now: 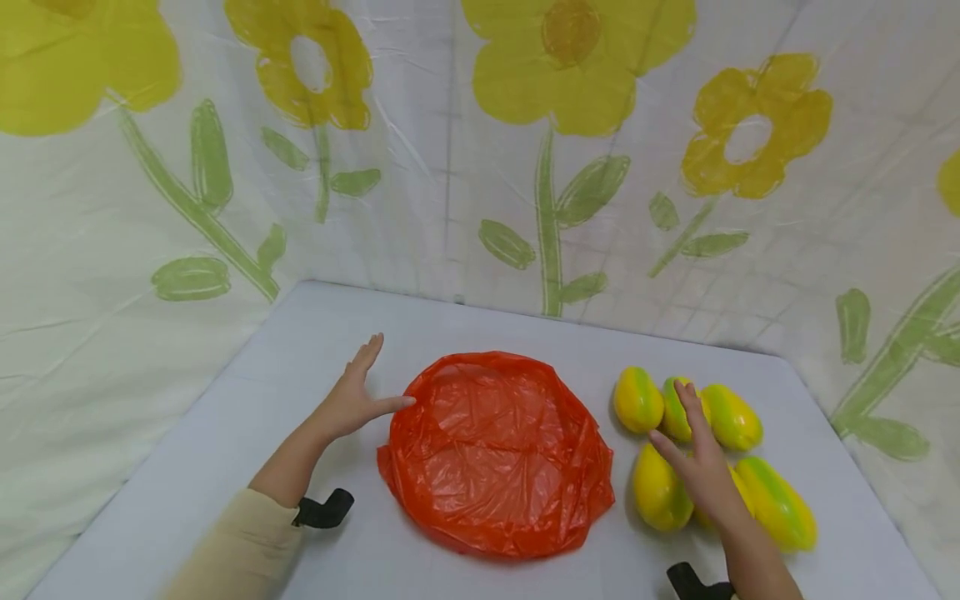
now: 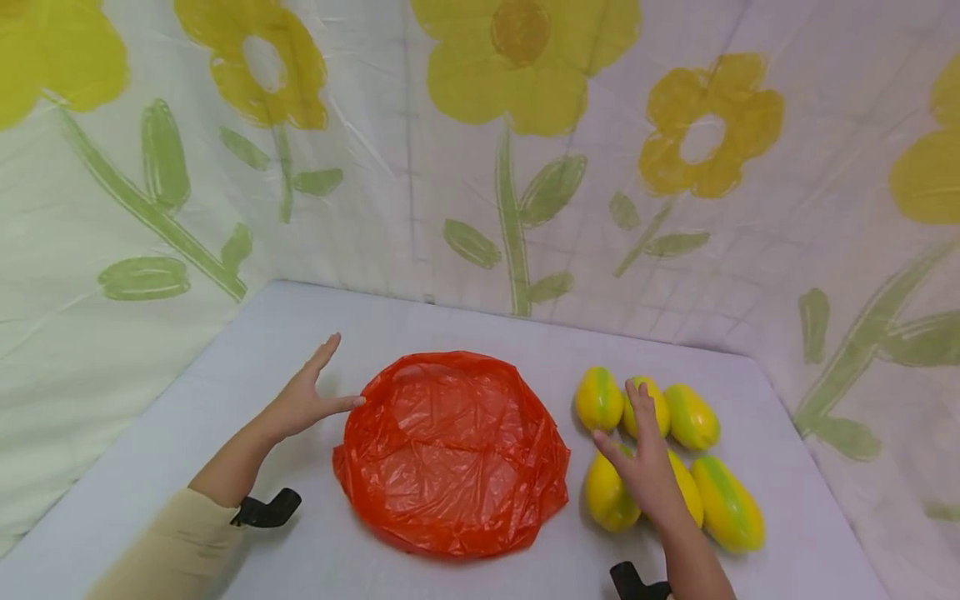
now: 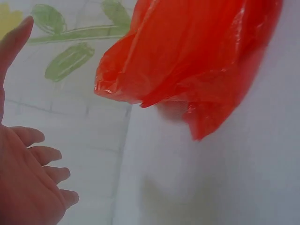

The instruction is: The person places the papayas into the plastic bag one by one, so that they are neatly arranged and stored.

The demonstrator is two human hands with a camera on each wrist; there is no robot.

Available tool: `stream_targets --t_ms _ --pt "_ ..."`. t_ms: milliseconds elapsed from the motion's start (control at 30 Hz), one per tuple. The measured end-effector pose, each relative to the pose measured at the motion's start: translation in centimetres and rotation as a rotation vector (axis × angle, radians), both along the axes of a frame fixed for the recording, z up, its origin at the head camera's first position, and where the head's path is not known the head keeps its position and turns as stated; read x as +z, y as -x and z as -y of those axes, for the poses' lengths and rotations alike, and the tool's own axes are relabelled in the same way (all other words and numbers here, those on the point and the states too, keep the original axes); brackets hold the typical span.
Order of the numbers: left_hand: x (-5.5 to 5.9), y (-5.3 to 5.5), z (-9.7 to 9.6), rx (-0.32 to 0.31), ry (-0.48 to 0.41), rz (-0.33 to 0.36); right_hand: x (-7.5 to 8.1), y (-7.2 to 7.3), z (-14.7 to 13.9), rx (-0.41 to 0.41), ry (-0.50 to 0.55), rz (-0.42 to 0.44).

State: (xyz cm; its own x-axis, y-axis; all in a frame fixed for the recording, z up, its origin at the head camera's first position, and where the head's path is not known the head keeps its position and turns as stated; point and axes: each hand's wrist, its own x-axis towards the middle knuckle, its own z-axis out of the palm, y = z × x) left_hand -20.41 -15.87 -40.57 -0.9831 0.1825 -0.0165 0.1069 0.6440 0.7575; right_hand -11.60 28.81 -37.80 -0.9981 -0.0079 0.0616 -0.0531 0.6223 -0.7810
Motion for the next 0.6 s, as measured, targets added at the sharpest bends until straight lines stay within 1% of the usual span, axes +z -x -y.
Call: stream_targets --t_ms 100,200,333,400,467,600 --pt "-0.9 -0.3 -0.3 0.028 -0.044 0.055 -0.3 -0.5 0.5 -0.035 -0.027 0.056" --pt "-1.8 -0.4 -0.7 0.053 -0.087 0.093 -0.6 -0.8 0.8 -0.076 -0.072 0.118" --pt "-2.7 -0.6 -1.3 0.054 -0.145 0.119 -1.2 -1.1 1.1 -0.137 -0.12 0.204" --pt "-3.1 -0.6 -1.7 0.053 -0.175 0.133 -1.5 -1.1 1.2 -0.169 -0.122 0.246" --pt "-3.3 -0.7 -1.9 0.056 -0.202 0.144 -1.9 -1.1 1.3 -0.18 -0.12 0.261" --pt "-3.8 -0.9 -2.3 0.066 -0.234 0.154 -2.5 -1.3 1.2 -0.189 -0.12 0.261"
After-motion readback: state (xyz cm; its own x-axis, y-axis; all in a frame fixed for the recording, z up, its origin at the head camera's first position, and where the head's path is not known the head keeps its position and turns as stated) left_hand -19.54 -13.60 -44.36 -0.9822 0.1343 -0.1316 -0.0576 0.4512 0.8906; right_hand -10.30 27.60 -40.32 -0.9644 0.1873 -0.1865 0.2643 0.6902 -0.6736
